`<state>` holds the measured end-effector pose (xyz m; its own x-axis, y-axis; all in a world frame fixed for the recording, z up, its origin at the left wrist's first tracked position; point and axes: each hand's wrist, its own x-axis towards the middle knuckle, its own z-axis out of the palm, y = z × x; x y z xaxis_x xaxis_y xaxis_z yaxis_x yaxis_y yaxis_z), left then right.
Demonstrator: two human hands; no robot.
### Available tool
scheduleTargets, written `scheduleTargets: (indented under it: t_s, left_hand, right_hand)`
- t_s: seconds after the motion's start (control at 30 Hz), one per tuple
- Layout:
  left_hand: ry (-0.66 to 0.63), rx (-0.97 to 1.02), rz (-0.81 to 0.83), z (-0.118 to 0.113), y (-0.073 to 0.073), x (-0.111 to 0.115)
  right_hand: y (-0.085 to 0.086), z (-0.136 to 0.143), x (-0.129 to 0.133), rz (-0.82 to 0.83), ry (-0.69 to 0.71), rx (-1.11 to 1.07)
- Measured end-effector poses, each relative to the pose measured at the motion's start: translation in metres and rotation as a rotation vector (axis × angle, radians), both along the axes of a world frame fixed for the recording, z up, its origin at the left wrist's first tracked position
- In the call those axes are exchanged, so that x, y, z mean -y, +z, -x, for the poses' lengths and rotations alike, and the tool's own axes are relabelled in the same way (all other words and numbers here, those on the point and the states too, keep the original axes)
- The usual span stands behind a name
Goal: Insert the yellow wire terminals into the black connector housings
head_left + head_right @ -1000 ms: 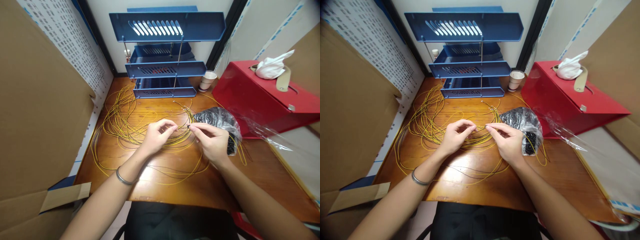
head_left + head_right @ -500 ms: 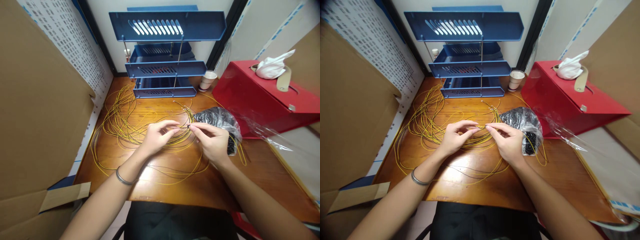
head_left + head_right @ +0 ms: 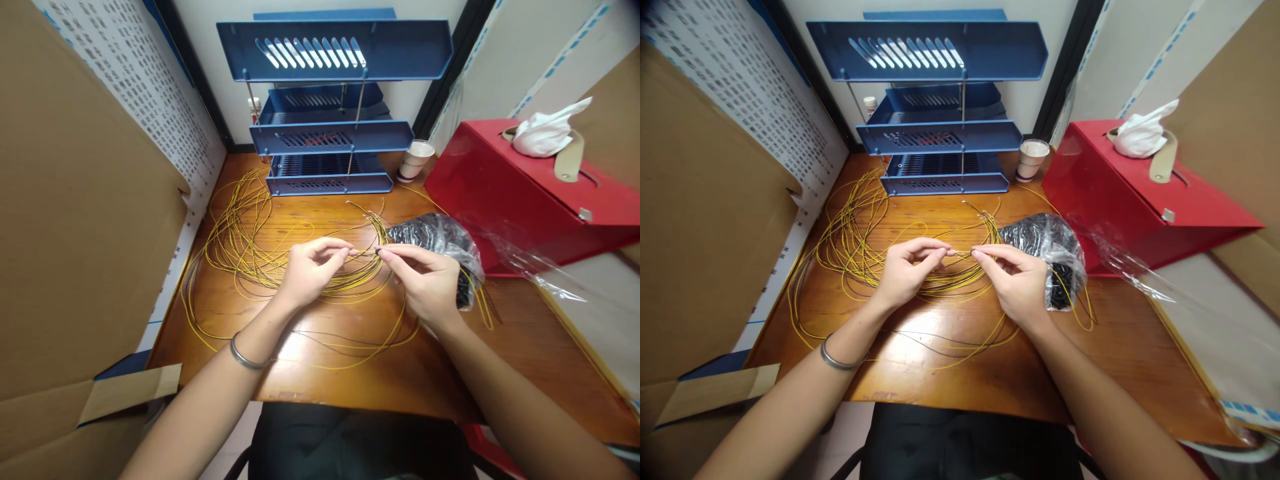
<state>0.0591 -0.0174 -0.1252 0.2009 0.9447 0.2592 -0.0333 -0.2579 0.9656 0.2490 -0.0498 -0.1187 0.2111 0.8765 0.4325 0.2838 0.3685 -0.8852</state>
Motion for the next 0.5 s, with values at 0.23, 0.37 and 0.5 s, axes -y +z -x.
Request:
scheduleTargets:
  t_s: [0.23, 0.37, 0.5]
  left_hand:
    - [0.018, -0.013, 0.014, -0.0005, 0.002, 0.001]
    - [0.008, -0.038, -0.006, 0.0003, 0.0035, 0.002]
    - [-0.004, -0.124, -0.072, 0.0006, 0.0054, 0.0035]
  right_hand:
    - [-0.0015, -0.0009, -0.0018, -0.012, -0.024, 0.001]
    - [-0.0014, -0.0023, -0.0023, -0.012, -0.034, 0.003]
    - [-0.0022, -0.0026, -0.0027, -0.024, -0.047, 0.013]
